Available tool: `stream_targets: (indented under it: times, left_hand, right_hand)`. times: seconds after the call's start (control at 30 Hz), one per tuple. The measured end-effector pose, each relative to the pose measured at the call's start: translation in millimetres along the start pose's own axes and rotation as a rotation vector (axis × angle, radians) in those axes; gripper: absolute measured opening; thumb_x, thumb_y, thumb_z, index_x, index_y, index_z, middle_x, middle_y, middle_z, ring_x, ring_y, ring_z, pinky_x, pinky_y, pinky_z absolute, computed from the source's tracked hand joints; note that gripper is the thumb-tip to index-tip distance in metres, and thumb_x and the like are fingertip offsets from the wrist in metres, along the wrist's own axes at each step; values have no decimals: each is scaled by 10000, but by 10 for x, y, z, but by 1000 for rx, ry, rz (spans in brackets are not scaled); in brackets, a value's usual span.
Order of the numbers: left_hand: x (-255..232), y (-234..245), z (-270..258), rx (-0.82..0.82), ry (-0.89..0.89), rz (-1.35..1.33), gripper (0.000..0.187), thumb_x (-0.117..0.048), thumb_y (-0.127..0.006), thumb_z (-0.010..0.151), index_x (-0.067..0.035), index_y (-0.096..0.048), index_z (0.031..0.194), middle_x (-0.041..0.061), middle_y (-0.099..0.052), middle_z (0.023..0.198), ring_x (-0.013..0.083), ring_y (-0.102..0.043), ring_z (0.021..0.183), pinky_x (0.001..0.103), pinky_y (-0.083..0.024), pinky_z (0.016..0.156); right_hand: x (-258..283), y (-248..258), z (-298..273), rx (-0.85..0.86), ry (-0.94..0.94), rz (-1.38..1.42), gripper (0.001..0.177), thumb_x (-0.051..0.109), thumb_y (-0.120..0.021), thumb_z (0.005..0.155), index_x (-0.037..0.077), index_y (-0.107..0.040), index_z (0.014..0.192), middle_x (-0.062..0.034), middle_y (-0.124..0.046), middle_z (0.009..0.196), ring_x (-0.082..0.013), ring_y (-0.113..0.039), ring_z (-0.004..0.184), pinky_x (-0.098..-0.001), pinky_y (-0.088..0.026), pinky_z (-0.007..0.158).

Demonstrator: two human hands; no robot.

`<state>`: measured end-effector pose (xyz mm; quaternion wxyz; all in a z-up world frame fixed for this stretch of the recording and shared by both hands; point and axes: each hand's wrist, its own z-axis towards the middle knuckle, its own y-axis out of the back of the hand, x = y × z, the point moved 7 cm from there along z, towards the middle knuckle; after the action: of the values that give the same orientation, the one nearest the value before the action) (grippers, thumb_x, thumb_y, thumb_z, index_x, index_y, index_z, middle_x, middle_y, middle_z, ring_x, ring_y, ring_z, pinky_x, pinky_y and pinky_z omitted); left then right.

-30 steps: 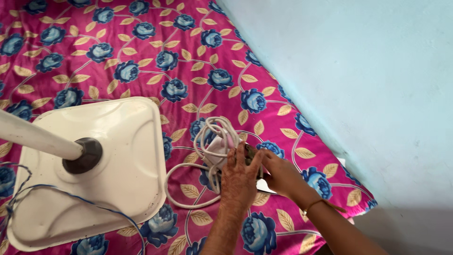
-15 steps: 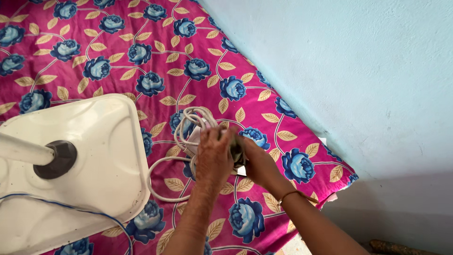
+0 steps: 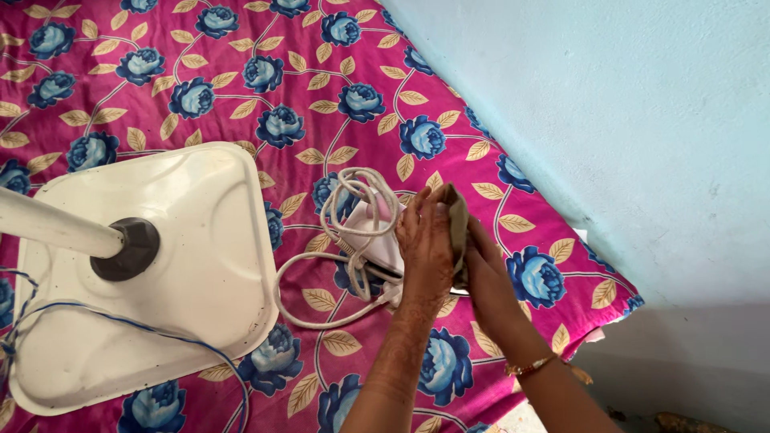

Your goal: The person wipes the exterior and soleplate of an iron with a cloth and then wraps the power cord around the handle of the iron.

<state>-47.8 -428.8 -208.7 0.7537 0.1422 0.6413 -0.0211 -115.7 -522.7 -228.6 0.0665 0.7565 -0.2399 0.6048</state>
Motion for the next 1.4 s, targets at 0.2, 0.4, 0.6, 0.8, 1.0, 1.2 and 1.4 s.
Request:
stream_targets:
  times: [0.2, 0.4, 0.6, 0.8, 1.0, 1.2, 1.4]
  left_hand:
    - [34, 719, -360, -432, -137, 499, 679, -330, -689, 955, -122, -439, 1551, 225, -412, 1551, 388, -351, 1466, 557, -314, 1156]
    - [712, 1202, -963, -434, 236, 634, 640, -449, -734, 897, -97, -476, 1365, 168, -477, 1414, 350, -478, 1358, 500, -394, 1085]
    - [1174, 816, -1019, 183, 446, 897, 741, -468, -846, 690, -126, -559, 1282, 157, -486, 1376, 356, -434, 1342, 554, -297, 1095]
    - [1245, 767, -1191, 327, 287, 793, 264, -231, -614, 969, -78, -585, 1182, 148, -624, 1086, 327, -660, 997, 509, -486, 871]
    - [910, 1149, -1872, 163, 396, 497, 303, -248, -514, 1005, -121, -600, 1267, 110, -748, 891, 342, -718, 866, 487, -501, 815]
    - [843, 1329, -2342, -102, 469, 280, 409, -261, -530, 967, -143, -672, 1332, 86, -792, 839, 247, -822, 781, 394, -626, 735]
    - [230, 1226, -2135, -211, 133, 511, 298, -202, -573, 995, -70, -704, 1228, 134, -773, 925, 299, -764, 798, 426, -591, 683]
  right_hand:
    - [318, -32, 86, -73, 601, -740, 359, 39, -587, 906, -16, -630, 1259, -141, -652, 1174, -258, -681, 1055, -371, -543, 919]
    - [252, -192, 107, -42, 460, -852, 356, 50, -621, 854, -3, -669, 1203, -160, -638, 1135, -311, -684, 987, -400, -547, 819]
    - [353, -259, 83, -28, 514, -968, 351, 56, -634, 854, 0, -677, 1197, -167, -654, 1108, -336, -669, 999, -417, -535, 834]
    - [335, -260, 72, -37, 462, -970, 351, 71, -628, 860, 21, -673, 1205, -165, -651, 1111, -335, -681, 964, -413, -546, 814]
    - [127, -19, 106, -100, 213, -650, 364, 72, -608, 927, 8, -659, 1281, -129, -672, 1062, -265, -662, 794, -375, -530, 674]
    - [-364, -45, -604, -191, -66, -155, 456, 183, -561, 978, 16, -581, 1402, -95, -701, 1201, -171, -689, 985, -316, -566, 826]
    - [-429, -519, -1209, 21, -147, -351, 521, 296, -683, 899, 89, -573, 1364, -107, -695, 1186, -177, -670, 1049, -327, -536, 865]
